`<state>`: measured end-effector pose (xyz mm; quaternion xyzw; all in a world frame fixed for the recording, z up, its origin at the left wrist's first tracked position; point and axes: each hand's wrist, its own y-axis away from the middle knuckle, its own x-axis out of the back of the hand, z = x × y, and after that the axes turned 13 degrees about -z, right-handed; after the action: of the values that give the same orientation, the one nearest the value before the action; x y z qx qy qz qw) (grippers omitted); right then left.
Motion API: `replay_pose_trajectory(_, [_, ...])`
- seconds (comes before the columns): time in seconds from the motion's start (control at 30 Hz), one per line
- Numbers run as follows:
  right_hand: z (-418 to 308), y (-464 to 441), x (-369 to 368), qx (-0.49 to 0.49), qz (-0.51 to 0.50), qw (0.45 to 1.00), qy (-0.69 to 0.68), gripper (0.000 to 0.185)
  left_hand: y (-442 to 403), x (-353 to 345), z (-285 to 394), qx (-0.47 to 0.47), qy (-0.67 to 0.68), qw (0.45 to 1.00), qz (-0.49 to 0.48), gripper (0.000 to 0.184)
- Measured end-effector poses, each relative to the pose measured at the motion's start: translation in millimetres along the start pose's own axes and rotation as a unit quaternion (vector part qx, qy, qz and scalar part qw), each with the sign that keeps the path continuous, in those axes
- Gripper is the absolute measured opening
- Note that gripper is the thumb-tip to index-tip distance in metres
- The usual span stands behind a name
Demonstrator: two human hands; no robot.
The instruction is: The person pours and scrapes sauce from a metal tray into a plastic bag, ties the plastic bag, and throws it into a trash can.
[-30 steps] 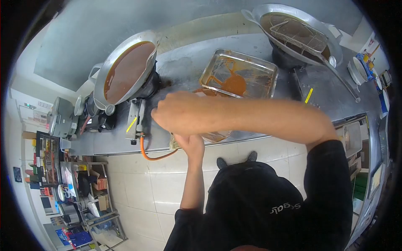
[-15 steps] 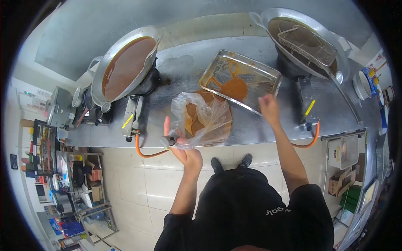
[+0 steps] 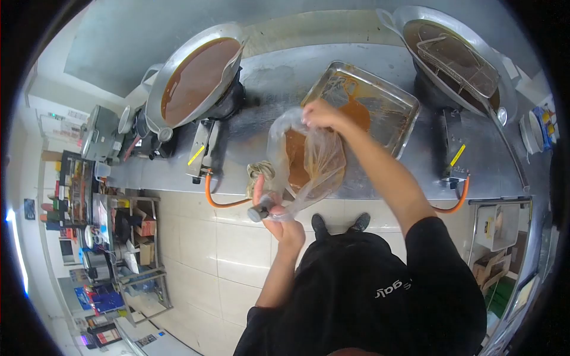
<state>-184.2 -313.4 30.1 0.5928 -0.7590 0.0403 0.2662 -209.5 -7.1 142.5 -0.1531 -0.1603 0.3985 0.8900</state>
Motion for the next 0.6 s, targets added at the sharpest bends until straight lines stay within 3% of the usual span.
replay_pose_trajectory(0.03, [-16,29,12,0.031,0.013,0.985,-0.167,0.015,-2,11,-7,0.01,-0.002,1.0,0.006,0.069])
replay_pose_trajectory(0.07, [-41,56,23,0.011,0.053,0.963,-0.264,0.013,-7,20,-12,0.017,-0.001,1.0,0.012,0.067])
replay_pose_trajectory(0.1, [-44,65,31,0.027,0.057,0.963,-0.261,0.015,-22,21,-8,0.0,-0.032,0.998,0.05,0.061])
replay_pose_trajectory(0.17, [-45,81,43,0.06,0.071,0.963,-0.255,0.017,-55,31,-10,-0.038,0.047,0.995,0.083,0.054])
replay_pose_trajectory(0.2, [-61,96,44,0.08,0.072,0.952,-0.286,0.02,-69,40,-15,-0.059,0.155,0.983,0.076,0.052])
replay_pose_trajectory(0.27, [-84,117,47,0.132,0.105,0.948,-0.269,0.021,-95,48,-10,-0.072,0.249,0.964,0.057,0.053])
replay_pose_trajectory(0.4, [-107,163,54,0.209,0.164,0.929,-0.257,0.021,-126,47,17,-0.082,0.285,0.955,-0.006,0.056])
replay_pose_trajectory(0.6, [-92,234,2,0.156,0.217,0.92,-0.288,0.02,-134,61,10,-0.098,0.295,0.949,-0.047,0.061])
